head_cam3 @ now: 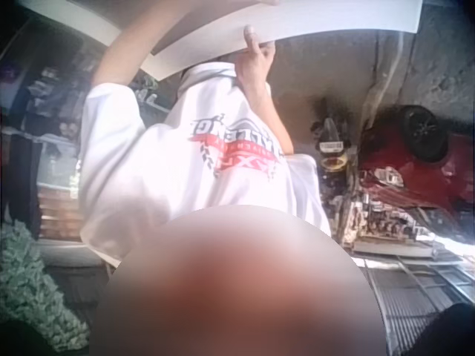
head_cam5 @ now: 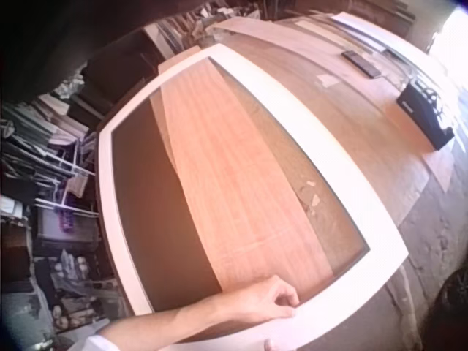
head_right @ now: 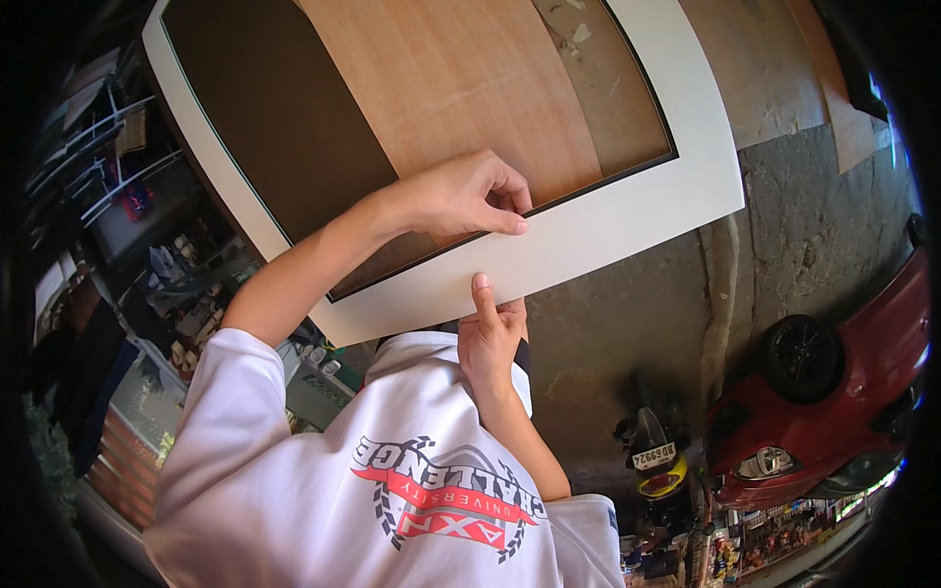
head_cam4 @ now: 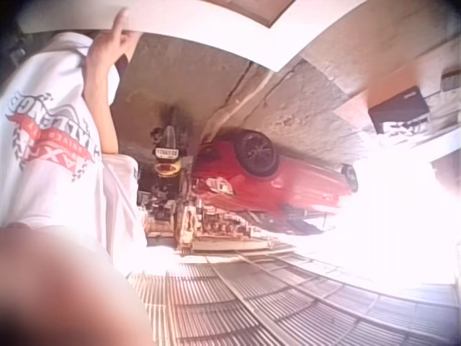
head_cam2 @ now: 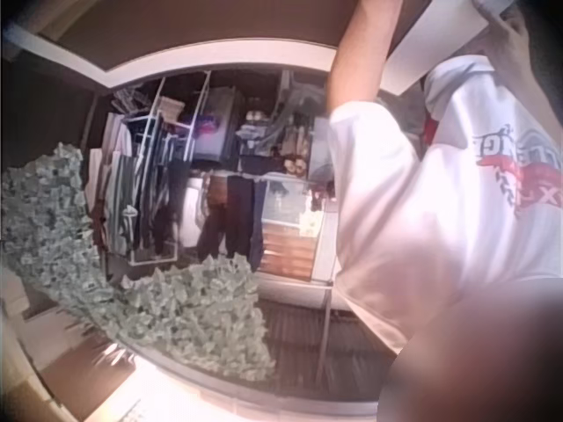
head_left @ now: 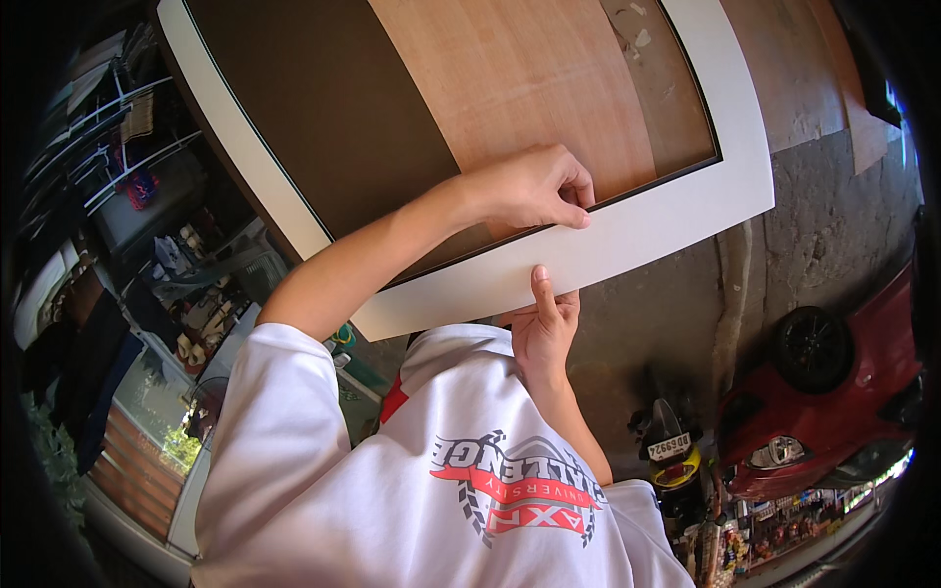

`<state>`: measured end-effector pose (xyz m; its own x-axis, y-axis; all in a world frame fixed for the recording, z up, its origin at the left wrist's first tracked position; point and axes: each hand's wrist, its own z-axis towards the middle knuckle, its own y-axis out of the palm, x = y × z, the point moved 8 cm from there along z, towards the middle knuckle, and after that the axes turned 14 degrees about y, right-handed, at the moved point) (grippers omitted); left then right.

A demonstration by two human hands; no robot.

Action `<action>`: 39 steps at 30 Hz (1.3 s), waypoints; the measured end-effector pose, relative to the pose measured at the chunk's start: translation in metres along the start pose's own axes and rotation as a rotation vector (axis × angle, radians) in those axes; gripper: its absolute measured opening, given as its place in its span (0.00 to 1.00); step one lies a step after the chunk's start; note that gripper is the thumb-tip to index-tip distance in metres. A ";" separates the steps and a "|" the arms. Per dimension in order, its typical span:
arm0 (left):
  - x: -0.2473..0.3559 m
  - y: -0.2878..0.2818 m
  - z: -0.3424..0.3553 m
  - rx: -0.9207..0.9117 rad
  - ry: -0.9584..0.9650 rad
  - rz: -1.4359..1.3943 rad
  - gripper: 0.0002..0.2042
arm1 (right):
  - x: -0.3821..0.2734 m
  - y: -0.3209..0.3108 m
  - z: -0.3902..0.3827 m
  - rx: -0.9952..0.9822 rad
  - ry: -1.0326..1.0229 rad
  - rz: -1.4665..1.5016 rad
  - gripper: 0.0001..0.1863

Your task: The person assembles a white frame around a mirror by applying black tape to the edges and securing white frame pieces with masking tape. They measure, cut, and align the frame pieces, then flip and reposition the mirror to attach each side.

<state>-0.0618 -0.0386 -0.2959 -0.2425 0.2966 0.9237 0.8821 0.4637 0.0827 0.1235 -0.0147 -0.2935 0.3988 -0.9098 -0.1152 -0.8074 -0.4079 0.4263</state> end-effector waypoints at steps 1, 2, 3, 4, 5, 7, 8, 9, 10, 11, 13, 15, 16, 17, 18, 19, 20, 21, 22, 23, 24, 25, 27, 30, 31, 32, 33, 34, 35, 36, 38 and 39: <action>0.001 -0.001 -0.001 0.006 -0.003 -0.007 0.14 | -0.004 0.003 -0.002 -0.017 -0.027 -0.007 0.18; 0.003 -0.001 -0.002 0.010 0.003 -0.010 0.14 | -0.007 0.005 -0.003 -0.008 -0.044 -0.010 0.18; 0.005 -0.002 -0.003 0.012 0.012 -0.013 0.14 | -0.010 0.006 -0.005 0.015 -0.045 -0.010 0.17; 0.007 -0.003 -0.004 0.009 0.011 -0.026 0.13 | -0.017 0.010 -0.006 0.007 -0.090 -0.023 0.17; 0.009 -0.003 -0.005 0.004 0.009 -0.040 0.13 | -0.027 0.012 -0.005 0.014 -0.116 -0.033 0.18; 0.014 -0.003 -0.007 0.000 0.002 -0.072 0.12 | -0.044 0.017 -0.004 0.016 -0.150 -0.055 0.19; 0.017 -0.003 -0.009 0.000 -0.003 -0.088 0.12 | -0.046 0.020 -0.004 0.006 -0.130 -0.050 0.19; 0.020 -0.003 -0.010 -0.001 -0.003 -0.099 0.12 | -0.048 0.023 -0.004 -0.012 -0.121 -0.038 0.18; 0.022 -0.004 -0.012 0.000 -0.014 -0.111 0.12 | -0.049 0.026 -0.004 -0.034 -0.104 -0.026 0.18; 0.023 -0.004 -0.014 0.000 -0.021 -0.119 0.11 | -0.048 0.026 -0.005 -0.027 -0.084 -0.021 0.20; 0.026 -0.004 -0.017 0.001 -0.024 -0.151 0.11 | -0.042 0.028 -0.008 -0.031 -0.034 -0.002 0.23; 0.027 -0.004 -0.021 0.005 -0.025 -0.178 0.10 | -0.030 0.028 -0.011 -0.022 0.026 -0.010 0.24; 0.029 -0.004 -0.022 0.018 -0.002 -0.203 0.09 | -0.024 0.029 -0.013 -0.039 0.046 -0.008 0.25; 0.030 -0.003 -0.021 0.027 0.007 -0.209 0.09 | -0.019 0.027 -0.014 -0.027 0.063 -0.011 0.26; 0.031 -0.003 -0.021 0.034 0.014 -0.203 0.09 | -0.016 0.029 -0.015 -0.057 0.068 -0.033 0.26; 0.031 -0.003 -0.022 0.045 0.012 -0.202 0.09 | -0.014 0.028 -0.015 -0.072 0.077 -0.053 0.26; 0.032 -0.003 -0.023 0.053 0.005 -0.191 0.09 | -0.012 0.024 -0.014 -0.039 0.124 -0.089 0.26; 0.032 -0.003 -0.023 0.062 -0.005 -0.173 0.08 | -0.016 0.024 -0.013 -0.074 0.117 -0.094 0.26; 0.032 -0.003 -0.024 0.059 -0.009 -0.184 0.08 | -0.021 0.024 -0.012 -0.108 0.105 -0.064 0.27; 0.032 -0.003 -0.024 0.057 -0.020 -0.185 0.08 | -0.024 0.024 -0.011 -0.120 0.113 -0.038 0.27; 0.033 -0.004 -0.025 0.057 -0.031 -0.173 0.08 | -0.026 0.026 -0.011 -0.153 0.110 0.003 0.27; 0.033 -0.003 -0.025 0.050 -0.040 -0.181 0.09 | -0.024 0.024 -0.011 -0.133 0.121 0.010 0.27; 0.033 -0.002 -0.025 0.037 -0.055 -0.174 0.11 | -0.017 0.025 -0.013 -0.127 0.118 0.052 0.27; 0.033 0.001 -0.025 0.047 -0.055 -0.218 0.10 | -0.001 0.025 -0.019 -0.136 0.106 -0.054 0.26; 0.033 0.001 -0.026 0.048 -0.061 -0.220 0.09 | 0.000 0.026 -0.020 -0.169 0.082 -0.085 0.25; 0.033 0.000 -0.027 0.050 -0.067 -0.223 0.08 | 0.000 0.019 -0.018 -0.122 0.096 -0.160 0.25; 0.034 -0.001 -0.028 0.047 -0.055 -0.229 0.07 | -0.006 0.013 -0.015 -0.103 0.094 -0.226 0.25; 0.031 -0.002 -0.032 0.034 -0.085 -0.221 0.07 | -0.013 0.010 -0.013 -0.096 0.091 -0.284 0.25; 0.030 -0.002 -0.033 0.016 -0.098 -0.216 0.07 | -0.033 0.006 -0.011 -0.104 0.020 -0.283 0.25; 0.028 -0.003 -0.035 0.010 -0.105 -0.203 0.07 | -0.054 -0.004 -0.005 -0.039 -0.012 -0.221 0.26; 0.023 0.002 -0.037 -0.036 -0.136 -0.153 0.08 | -0.119 -0.010 -0.003 -0.156 -0.252 0.004 0.23; 0.021 0.004 -0.037 -0.056 -0.147 -0.124 0.08 | -0.150 -0.012 0.002 -0.203 -0.327 0.078 0.21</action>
<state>-0.0484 -0.0610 -0.2627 -0.4038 0.3609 0.8406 0.8617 0.4587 0.2170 0.0724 0.1269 -0.2827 0.1531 -0.9274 -0.3414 -0.7144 -0.3425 0.6101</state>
